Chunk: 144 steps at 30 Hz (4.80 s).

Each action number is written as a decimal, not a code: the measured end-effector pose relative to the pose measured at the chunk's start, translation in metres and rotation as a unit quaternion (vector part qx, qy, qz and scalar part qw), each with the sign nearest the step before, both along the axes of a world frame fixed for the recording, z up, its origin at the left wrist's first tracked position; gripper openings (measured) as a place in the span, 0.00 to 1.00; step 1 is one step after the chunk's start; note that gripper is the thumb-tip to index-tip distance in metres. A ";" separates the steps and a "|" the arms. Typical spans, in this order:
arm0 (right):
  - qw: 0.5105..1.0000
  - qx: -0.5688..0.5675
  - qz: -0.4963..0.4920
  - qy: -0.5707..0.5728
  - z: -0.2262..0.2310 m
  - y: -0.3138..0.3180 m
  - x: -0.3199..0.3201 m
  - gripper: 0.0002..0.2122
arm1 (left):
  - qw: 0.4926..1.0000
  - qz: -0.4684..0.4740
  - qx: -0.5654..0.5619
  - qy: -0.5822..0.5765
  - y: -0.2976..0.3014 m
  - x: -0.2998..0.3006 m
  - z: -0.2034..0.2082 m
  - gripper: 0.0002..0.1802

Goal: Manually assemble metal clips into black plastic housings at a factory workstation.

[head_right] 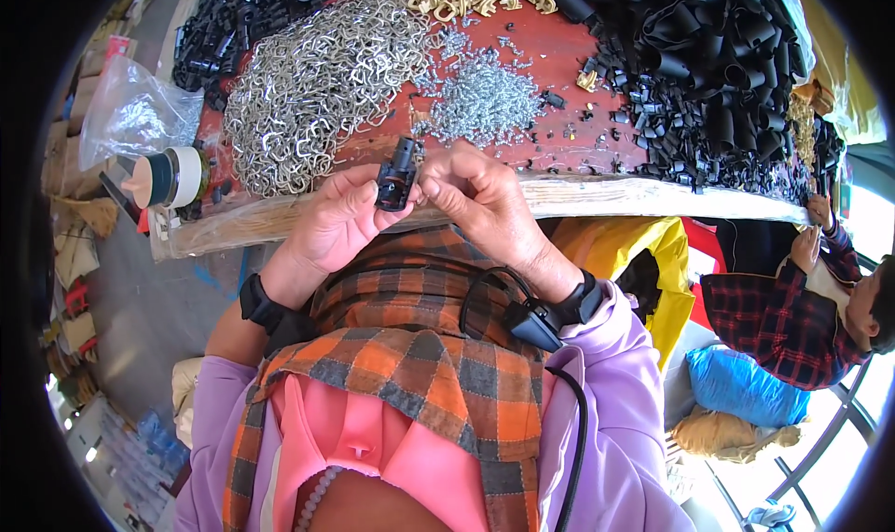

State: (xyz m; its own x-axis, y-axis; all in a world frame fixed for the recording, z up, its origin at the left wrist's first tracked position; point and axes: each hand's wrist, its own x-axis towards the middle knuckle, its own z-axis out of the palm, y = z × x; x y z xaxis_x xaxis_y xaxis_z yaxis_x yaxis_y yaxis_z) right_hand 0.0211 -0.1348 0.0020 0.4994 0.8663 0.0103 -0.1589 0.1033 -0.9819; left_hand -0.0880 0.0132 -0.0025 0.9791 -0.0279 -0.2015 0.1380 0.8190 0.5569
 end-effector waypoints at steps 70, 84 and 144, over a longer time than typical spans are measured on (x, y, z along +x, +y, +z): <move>0.964 0.060 -0.056 0.254 -0.007 0.009 -0.004 0.05 | 0.993 0.008 0.044 0.110 -0.006 -0.011 -0.004 0.09; 0.967 0.086 -0.101 0.220 -0.010 0.001 -0.017 0.09 | 0.993 -0.024 -0.028 0.116 -0.016 0.003 -0.007 0.11; 0.980 -0.028 -0.059 0.187 0.002 -0.011 -0.020 0.05 | 0.985 0.024 0.117 0.125 -0.019 0.005 0.007 0.14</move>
